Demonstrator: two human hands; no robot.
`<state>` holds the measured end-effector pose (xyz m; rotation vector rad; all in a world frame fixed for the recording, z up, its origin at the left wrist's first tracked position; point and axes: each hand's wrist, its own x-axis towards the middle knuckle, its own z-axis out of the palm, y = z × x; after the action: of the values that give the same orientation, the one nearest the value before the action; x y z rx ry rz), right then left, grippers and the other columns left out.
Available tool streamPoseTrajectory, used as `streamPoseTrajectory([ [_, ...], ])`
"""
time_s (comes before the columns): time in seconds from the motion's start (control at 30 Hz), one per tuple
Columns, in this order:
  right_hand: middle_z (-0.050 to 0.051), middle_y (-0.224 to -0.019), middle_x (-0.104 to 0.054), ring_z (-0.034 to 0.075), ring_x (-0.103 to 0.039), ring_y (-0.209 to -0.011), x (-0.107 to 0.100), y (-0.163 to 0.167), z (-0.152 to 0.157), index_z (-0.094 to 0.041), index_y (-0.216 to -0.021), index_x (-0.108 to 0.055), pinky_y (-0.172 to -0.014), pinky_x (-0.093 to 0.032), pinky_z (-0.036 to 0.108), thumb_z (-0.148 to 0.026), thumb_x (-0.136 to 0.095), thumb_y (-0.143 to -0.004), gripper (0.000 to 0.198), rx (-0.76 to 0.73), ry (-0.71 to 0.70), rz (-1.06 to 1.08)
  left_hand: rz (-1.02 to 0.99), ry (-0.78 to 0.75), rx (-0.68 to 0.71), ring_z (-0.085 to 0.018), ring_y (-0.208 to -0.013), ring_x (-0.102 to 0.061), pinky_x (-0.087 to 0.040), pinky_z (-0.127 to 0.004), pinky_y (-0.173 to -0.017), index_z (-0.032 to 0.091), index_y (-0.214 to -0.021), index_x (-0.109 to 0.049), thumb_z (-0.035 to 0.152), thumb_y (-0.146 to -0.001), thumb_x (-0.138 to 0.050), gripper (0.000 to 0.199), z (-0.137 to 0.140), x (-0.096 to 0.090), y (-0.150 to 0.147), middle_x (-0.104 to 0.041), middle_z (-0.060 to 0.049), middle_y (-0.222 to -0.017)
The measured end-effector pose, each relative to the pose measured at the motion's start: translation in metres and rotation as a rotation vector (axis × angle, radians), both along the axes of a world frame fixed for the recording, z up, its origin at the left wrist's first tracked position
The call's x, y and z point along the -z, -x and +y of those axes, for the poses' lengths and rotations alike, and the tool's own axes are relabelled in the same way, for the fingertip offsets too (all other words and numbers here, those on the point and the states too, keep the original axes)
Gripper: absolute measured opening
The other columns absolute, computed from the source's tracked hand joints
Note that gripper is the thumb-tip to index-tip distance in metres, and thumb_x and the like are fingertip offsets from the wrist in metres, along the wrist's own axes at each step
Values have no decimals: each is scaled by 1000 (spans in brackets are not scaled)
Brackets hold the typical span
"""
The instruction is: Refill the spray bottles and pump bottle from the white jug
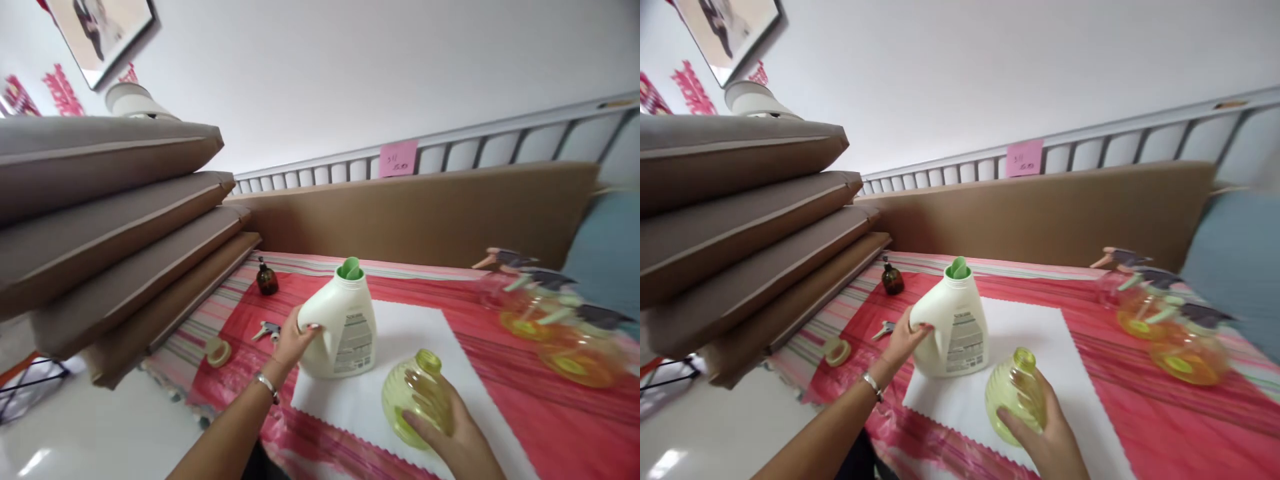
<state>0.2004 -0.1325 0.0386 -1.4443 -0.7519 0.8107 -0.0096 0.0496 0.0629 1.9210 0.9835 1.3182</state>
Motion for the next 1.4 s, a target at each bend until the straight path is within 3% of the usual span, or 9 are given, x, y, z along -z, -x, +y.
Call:
streamPoseTrajectory([
  [0.1,11,-125,-53,32,-51,-113,7,-1,0,-27,-128,-33,-94,-43,45,-53,-64,-62,78,-59,13,-31,211,95,55,-22,-106,-55,-43,-31,-89,17,-118,-53,31,-69,-66,53,-8,0,31,-60,-10,-116],
  [0.2,11,-125,-54,31,-52,-112,9,-6,-1,-25,-128,-33,-91,-47,39,-51,-64,-63,77,-77,27,-69,455,195,-224,-19,-104,-57,-43,-29,-87,15,-120,-51,36,-82,-47,43,0,2,62,-59,-11,-118],
  [0.27,10,-123,-56,30,-53,-112,9,-8,-2,-24,-128,-34,-87,-49,34,-47,-67,-62,77,-117,38,-111,555,255,-378,-21,-97,-60,-43,-32,-84,12,-107,-59,35,-85,-42,36,15,5,75,-64,-14,-107],
  [0.4,10,-121,-58,29,-55,-110,8,-1,-3,-22,-128,-36,-87,-50,34,-42,-66,-62,75,-122,32,-128,737,385,-485,-28,-87,-64,-44,-34,-75,14,-75,-67,38,-73,-58,26,43,14,72,-69,-16,-82],
  [0.53,12,-125,-55,27,-52,-114,3,21,-6,-20,-128,-37,-91,-46,31,-37,-64,-61,74,-221,-8,-121,781,467,-530,-26,-85,-65,-45,-30,-69,18,-70,-66,37,-61,-70,21,54,27,55,-71,-13,-82],
  [0.73,9,-120,-58,25,-58,-103,3,56,-5,-24,-125,-39,-85,-49,31,-27,-68,-53,77,-389,14,-49,451,423,-503,-21,-65,-64,-44,-27,-57,16,-62,-60,39,-65,-63,24,49,15,61,-65,-8,-61],
  [0.9,6,-107,-65,24,-62,-92,-3,75,-2,-25,-119,-46,-80,-49,33,-15,-66,-49,74,-490,15,-130,30,226,-480,-12,-67,-59,-46,-23,-61,17,-88,-54,54,-78,-40,41,20,-40,78,-62,-3,-81],
  [1.1,2,-96,-68,23,-63,-86,-18,91,-7,-25,-108,-53,-76,-48,31,-14,-63,-51,58,-558,-24,-133,-698,170,-286,-9,-65,-56,-44,-21,-64,18,-81,-57,40,-67,-68,28,-40,-95,67,-59,2,-74],
  [1.4,6,-112,-63,24,-59,-100,-28,91,-23,-23,-115,-50,-86,-45,31,-15,-67,-50,68,-598,-5,-140,-784,107,-210,-8,-65,-55,-42,-21,-67,18,-83,-59,33,-70,-68,21,-87,-100,33,-59,3,-75],
])
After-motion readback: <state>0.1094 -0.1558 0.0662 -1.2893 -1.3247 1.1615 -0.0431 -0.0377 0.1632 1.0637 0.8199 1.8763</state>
